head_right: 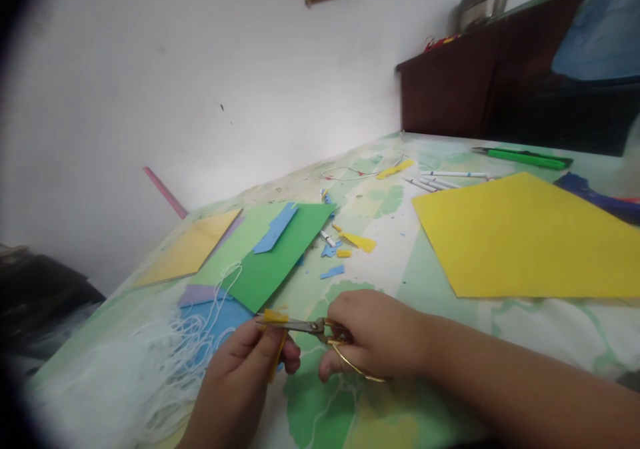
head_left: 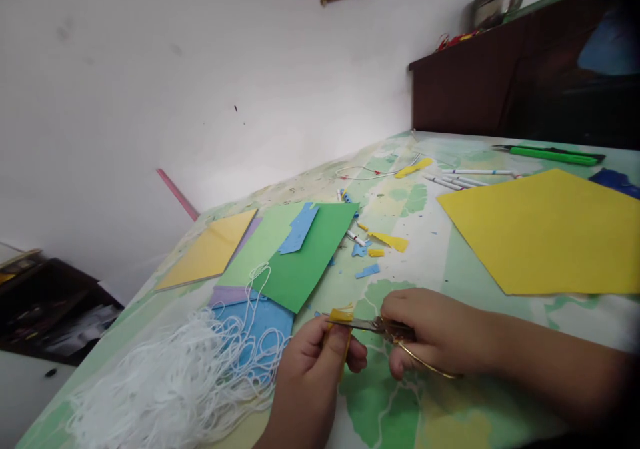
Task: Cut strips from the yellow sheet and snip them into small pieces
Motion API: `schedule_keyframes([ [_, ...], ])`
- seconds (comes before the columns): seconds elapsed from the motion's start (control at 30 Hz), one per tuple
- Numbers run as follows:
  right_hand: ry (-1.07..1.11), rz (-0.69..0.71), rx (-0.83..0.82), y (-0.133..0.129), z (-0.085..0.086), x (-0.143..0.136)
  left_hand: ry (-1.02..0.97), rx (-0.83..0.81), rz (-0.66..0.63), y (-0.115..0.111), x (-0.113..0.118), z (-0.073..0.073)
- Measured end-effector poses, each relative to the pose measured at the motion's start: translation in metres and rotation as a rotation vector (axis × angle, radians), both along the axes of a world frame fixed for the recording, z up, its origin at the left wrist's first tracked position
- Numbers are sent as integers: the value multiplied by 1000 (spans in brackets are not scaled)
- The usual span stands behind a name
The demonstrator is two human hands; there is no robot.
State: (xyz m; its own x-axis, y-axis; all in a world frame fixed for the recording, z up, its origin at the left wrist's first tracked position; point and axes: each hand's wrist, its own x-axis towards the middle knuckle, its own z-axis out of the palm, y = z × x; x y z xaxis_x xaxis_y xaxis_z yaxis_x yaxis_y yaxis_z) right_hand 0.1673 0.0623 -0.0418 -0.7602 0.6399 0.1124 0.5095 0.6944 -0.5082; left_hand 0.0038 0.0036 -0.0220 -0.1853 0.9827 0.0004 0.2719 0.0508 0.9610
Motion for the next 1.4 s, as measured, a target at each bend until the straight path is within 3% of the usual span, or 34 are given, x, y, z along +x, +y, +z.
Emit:
schedule_keyframes([
  [0.5, 12, -28, 3, 3, -1, 2, -40, -39, -23, 3, -3, -2],
  [0.63, -1, -48, -1, 2, 0, 3, -127, -32, -3, 3, -3, -2],
  [0.87, -12, -39, 8, 0, 2, 3, -98, -5, 29, 1, 0, 0],
  [1.23, -21, -25, 34, -1, 4, 1, -364, -23, 60, 2, 5, -4],
  [1.4, -9, -17, 22, -1, 2, 2, -348, -26, 31, 2, 4, -4],
])
